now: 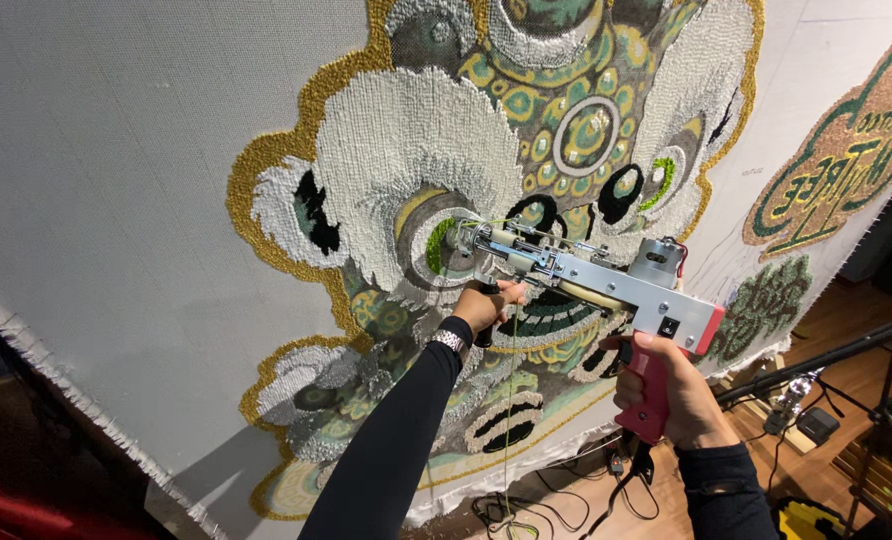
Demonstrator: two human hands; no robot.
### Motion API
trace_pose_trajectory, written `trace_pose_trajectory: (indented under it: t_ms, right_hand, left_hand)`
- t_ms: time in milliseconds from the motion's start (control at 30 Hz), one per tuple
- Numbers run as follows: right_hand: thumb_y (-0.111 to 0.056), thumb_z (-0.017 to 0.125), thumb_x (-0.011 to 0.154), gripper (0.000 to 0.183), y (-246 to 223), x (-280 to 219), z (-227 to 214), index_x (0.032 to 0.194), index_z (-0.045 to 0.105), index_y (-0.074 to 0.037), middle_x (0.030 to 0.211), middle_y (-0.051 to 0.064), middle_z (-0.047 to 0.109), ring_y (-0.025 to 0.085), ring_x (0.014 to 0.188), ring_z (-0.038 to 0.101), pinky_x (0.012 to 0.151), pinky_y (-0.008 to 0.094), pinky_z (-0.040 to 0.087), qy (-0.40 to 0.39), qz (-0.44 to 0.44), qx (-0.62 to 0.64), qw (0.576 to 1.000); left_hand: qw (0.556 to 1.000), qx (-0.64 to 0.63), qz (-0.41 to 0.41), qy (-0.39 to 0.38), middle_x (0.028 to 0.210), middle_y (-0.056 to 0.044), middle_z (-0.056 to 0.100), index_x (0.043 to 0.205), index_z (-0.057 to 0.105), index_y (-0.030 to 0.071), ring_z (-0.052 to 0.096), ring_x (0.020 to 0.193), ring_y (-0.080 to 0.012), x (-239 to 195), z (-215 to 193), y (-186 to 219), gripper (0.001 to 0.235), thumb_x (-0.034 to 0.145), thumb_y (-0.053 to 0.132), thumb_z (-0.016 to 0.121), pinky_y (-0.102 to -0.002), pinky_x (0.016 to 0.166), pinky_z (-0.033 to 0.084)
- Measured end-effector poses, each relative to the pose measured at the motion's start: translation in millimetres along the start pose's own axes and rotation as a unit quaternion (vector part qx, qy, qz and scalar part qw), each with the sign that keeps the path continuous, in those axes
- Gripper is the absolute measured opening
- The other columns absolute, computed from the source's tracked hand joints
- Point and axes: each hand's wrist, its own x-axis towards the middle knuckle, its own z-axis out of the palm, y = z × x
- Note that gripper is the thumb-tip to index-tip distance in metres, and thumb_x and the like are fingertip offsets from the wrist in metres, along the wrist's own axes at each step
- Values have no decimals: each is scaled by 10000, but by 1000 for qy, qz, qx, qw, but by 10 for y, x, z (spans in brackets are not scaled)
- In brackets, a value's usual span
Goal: The person uses a handheld tufting gun to apply green yarn to a large canvas featuring a cartoon character design. They systematically fill in the eye area of the character, moving the tool in circular and linear motions to create a textured surface. The person occasionally pauses to adjust the yarn feed or the position of the tool.
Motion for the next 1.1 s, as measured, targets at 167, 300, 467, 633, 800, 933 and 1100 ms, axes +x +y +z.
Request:
trace_pose_trajectory:
  t_ms: [167, 300, 467, 633, 800, 933, 1100]
  right_hand:
    - [-455, 585, 893, 573, -10, 5, 39, 1198, 681, 22, 536, 8, 421, 152, 482, 430, 485, 316, 381, 0, -14, 3, 1000]
    - [-451, 592, 898, 526, -6, 26, 97, 1152, 672, 2, 551, -6, 428, 146, 492, 445, 486, 310, 378, 10, -8, 16, 1000]
    - [-409, 608, 908, 468, -34, 51, 265, 1089, 687, 16, 555, 12, 458, 149, 475, 447, 469, 316, 381, 12, -36, -4, 999]
    - [-361, 626, 899, 399, -91, 30, 517, 1047, 701, 3, 528, 39, 479, 159, 452, 477, 437, 323, 394, 45, -69, -63, 995]
    - [-301, 671, 900, 312, -33, 82, 643, 992, 689, -3, 516, 56, 510, 169, 406, 494, 412, 321, 421, 27, -129, -85, 988]
    - [-286, 690, 900, 288, 60, 204, 649, 958, 682, -4, 521, 53, 510, 166, 406, 496, 405, 319, 399, 34, -132, -88, 987]
    - [-297, 703, 909, 300, 107, 258, 647, 897, 647, -2, 537, 52, 522, 169, 424, 508, 420, 316, 406, 38, -135, -86, 986]
  left_hand:
    - [1000, 8, -13, 13, 964, -60, 804, 1227, 724, 13, 584, 527, -78, -17, 1, 40, 541, 856, 401, 793, -264, 514, 480]
    - [999, 31, -14, 11, 981, -40, 807, 1265, 713, 21, 568, 516, -77, -24, -34, 102, 587, 862, 442, 785, -249, 527, 497]
    - [999, 31, -9, 19, 992, -51, 813, 1243, 732, 29, 562, 503, -83, 44, -144, 94, 553, 860, 424, 788, -261, 515, 496]
    - [999, 29, -9, 31, 971, -44, 808, 1212, 758, 82, 566, 483, -88, 99, -295, 98, 469, 860, 390, 778, -270, 489, 488]
    - [998, 18, -4, 55, 946, -50, 810, 1158, 785, 43, 580, 484, -98, 100, -407, 111, 415, 883, 354, 791, -280, 467, 488]
    - [994, 65, -30, 81, 953, -26, 812, 1178, 771, 98, 564, 479, -84, 82, -488, 181, 408, 899, 394, 747, -267, 463, 486]
    - [989, 108, -43, 94, 979, -42, 829, 1094, 825, -31, 547, 461, -84, 84, -517, 220, 485, 966, 428, 734, -257, 464, 482]
